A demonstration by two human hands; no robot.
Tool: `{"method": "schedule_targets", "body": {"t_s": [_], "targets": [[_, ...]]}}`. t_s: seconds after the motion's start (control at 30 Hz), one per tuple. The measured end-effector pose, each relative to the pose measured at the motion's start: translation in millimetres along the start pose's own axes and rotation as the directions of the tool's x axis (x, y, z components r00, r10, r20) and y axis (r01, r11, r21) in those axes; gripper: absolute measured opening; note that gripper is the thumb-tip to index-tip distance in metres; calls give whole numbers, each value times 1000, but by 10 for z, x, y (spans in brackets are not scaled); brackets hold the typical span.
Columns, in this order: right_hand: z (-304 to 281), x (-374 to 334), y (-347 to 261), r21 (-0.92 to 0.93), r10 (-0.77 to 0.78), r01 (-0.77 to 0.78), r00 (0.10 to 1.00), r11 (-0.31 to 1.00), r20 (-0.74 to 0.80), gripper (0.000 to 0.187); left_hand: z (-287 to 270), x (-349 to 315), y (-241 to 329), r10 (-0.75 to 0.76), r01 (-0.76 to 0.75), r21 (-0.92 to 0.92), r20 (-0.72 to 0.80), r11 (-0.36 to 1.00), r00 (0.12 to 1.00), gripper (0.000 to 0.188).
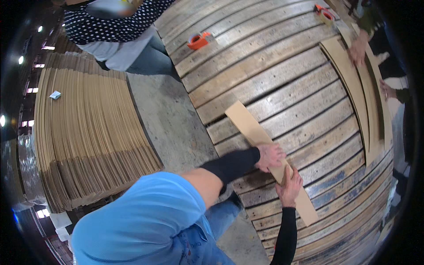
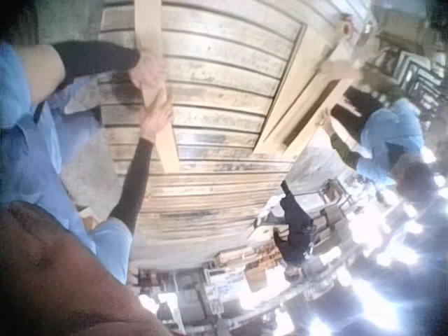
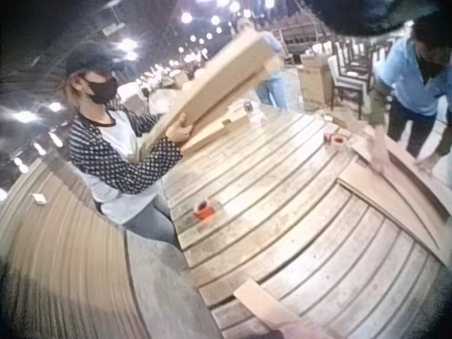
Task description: The person assembles flat cardboard pieces on a wooden pallet by hand, using a handheld tape dispenser to apply adhesive tape and secure the pieces together. The person repeatedly picks up cardboard, aligns them, and tapes them in place.
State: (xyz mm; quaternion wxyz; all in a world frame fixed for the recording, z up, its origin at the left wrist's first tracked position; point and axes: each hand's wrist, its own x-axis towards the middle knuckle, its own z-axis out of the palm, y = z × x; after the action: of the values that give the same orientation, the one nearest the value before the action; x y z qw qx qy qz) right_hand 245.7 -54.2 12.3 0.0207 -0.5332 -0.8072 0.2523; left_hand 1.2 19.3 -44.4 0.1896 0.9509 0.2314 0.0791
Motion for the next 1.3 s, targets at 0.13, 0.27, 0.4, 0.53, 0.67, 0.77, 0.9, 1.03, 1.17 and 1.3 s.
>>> {"method": "schedule_targets", "body": {"t_s": [0.13,0.27,0.4,0.53,0.67,0.77,0.9,1.03,1.17,1.3], "targets": [[-13,12,-99,33,11,-10,1000,999,-17,103,106,-49,-35,17,-20,-40,-75,999,997,49],[-19,0,-122,14,5,-4,999,1000,-37,102,29,-50,31,-26,26,-14,-43,1000,999,48],[19,-6,-70,-4,26,-26,998,1000,-53,100,-57,14,50,-65,68,-39,80,997,995,48],[67,-7,-38,-32,26,-28,998,999,-62,100,-61,27,53,-71,76,-38,122,996,990,48],[91,-12,-20,-37,-18,15,996,999,-89,101,-46,-24,33,-59,63,-43,75,997,995,48],[124,-31,20,-42,-5,1,996,999,-86,101,-38,16,51,-42,44,-27,43,999,998,48],[85,-23,-38,-20,35,-36,998,999,-58,96,21,-18,18,-28,29,-17,20,999,999,50],[72,-34,-30,-37,28,-31,998,999,-64,97,89,-5,16,-33,34,-32,28,999,999,52],[98,-21,-50,-35,7,-10,995,999,-102,97,127,-32,-9,-6,6,-11,4,1000,1000,53],[36,-18,-111,-15,35,-36,998,999,-61,94,135,-65,-4,-8,8,1,-1,1000,1000,56]]}}
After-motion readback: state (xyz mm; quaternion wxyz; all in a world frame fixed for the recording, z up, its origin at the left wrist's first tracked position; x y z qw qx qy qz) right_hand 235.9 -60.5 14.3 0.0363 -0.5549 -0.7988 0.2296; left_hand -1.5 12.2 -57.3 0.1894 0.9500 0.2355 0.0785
